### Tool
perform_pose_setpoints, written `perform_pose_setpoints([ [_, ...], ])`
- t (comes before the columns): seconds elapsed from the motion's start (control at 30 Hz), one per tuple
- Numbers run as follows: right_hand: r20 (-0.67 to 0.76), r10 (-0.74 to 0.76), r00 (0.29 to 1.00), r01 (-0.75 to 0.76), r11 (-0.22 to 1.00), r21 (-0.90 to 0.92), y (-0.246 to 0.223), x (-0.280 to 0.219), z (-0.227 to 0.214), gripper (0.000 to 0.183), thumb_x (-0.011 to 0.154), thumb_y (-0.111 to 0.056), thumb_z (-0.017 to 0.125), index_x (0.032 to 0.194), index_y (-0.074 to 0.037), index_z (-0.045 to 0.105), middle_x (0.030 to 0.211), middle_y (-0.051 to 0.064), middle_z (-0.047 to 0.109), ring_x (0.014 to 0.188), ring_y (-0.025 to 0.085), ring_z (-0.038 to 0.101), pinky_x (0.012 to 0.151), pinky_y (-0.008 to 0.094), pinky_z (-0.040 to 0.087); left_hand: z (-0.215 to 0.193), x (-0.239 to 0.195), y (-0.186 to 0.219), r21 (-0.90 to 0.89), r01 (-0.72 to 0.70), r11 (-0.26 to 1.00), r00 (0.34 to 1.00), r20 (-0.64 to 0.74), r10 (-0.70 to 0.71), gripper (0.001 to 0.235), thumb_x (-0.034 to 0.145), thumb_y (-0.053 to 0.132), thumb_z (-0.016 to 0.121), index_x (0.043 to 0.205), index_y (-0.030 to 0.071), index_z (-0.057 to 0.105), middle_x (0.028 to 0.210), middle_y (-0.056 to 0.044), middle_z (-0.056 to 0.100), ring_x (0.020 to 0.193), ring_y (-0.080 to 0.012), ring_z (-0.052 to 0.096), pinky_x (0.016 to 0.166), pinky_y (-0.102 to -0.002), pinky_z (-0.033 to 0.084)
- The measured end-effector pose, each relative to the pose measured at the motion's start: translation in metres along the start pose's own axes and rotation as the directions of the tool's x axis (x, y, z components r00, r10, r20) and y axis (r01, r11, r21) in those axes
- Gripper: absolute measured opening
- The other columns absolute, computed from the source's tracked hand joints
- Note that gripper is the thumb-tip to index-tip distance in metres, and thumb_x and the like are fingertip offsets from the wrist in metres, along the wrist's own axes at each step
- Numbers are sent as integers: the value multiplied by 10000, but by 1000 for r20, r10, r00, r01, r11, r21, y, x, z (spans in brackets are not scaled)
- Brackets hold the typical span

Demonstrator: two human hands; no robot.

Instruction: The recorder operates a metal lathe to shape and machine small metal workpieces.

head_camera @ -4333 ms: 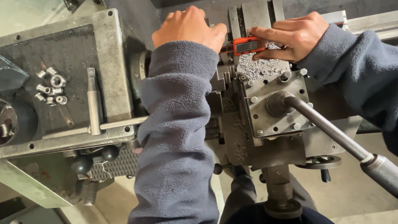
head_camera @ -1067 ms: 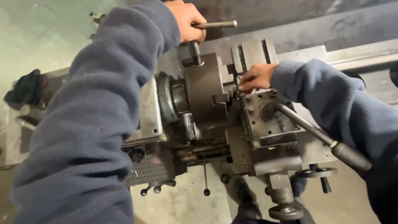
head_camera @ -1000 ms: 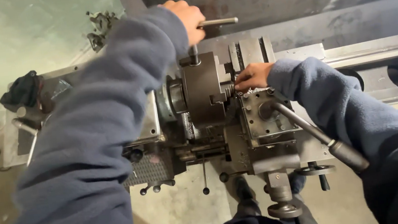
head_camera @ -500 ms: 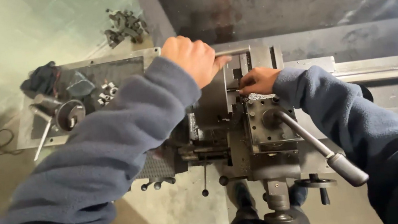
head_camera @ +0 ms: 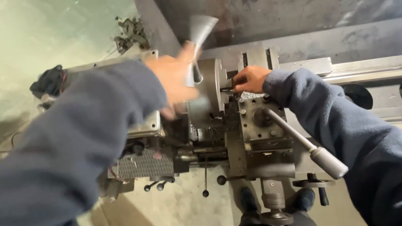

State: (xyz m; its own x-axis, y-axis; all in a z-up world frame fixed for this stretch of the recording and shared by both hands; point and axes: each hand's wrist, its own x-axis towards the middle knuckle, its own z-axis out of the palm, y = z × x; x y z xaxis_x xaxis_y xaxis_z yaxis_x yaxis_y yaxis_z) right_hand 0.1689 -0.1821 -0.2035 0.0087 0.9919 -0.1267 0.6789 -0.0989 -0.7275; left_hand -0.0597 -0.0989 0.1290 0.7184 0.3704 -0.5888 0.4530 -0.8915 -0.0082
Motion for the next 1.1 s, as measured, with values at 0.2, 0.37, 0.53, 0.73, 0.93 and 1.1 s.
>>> perform_pose_setpoints([
  [0.2, -2, 14, 1000, -13, 993, 114, 8, -9, -14, 235, 901, -250, 664, 1016, -83, 783, 897, 97, 809, 829, 214, 764, 813, 353, 589, 1, -12, 13, -309, -504, 807, 822, -458, 339, 725, 928, 166, 540, 1600, 229, 275, 618, -110, 713, 415, -208, 642, 511, -345, 606],
  [0.37, -84, -94, 992, 100, 992, 74, -89, -51, -95, 286, 905, -274, 699, 1066, -46, 761, 913, 126, 788, 824, 193, 710, 804, 372, 555, 29, -28, -7, 180, -489, 853, 589, -654, 475, 555, 980, 252, 649, 1507, 196, 484, 736, -110, 690, 537, -263, 652, 588, -384, 576],
  [0.53, -135, -497, 857, 492, 868, -75, -254, -92, -149, 247, 869, -174, 785, 1069, -36, 741, 902, 68, 767, 838, 114, 707, 768, 298, 556, 26, -75, -34, 426, -559, 711, 266, -721, 640, 420, 992, 258, 758, 1359, 98, 631, 1014, -95, 721, 842, -280, 734, 682, -384, 585],
  [0.73, -114, -428, 897, 442, 881, 170, -309, -38, -106, 223, 1001, -201, 690, 1145, -46, 756, 892, 97, 771, 762, 137, 684, 675, 288, 555, 64, -101, -145, 155, -461, 874, 378, -857, 351, 262, 988, 204, 804, 1193, 81, 698, 999, -98, 737, 877, -227, 757, 751, -340, 599],
  [0.93, -6, -380, 925, 374, 914, -158, -288, -70, -57, 280, 856, -349, 731, 962, -97, 794, 831, 112, 794, 674, 219, 771, 622, 349, 610, 178, -31, -285, -167, 215, 962, 771, -576, -273, 298, 836, 385, 769, 920, 100, 772, 848, -145, 746, 777, -369, 718, 790, -473, 578],
  [1.1, 166, -391, 905, 414, 899, -145, -274, -78, -17, 247, 842, -336, 722, 940, -117, 783, 838, 102, 782, 699, 277, 745, 618, 390, 589, 175, -3, -263, -172, 164, 971, 732, -638, -237, 288, 824, 332, 766, 968, 83, 766, 949, -149, 720, 936, -369, 662, 815, -493, 531],
])
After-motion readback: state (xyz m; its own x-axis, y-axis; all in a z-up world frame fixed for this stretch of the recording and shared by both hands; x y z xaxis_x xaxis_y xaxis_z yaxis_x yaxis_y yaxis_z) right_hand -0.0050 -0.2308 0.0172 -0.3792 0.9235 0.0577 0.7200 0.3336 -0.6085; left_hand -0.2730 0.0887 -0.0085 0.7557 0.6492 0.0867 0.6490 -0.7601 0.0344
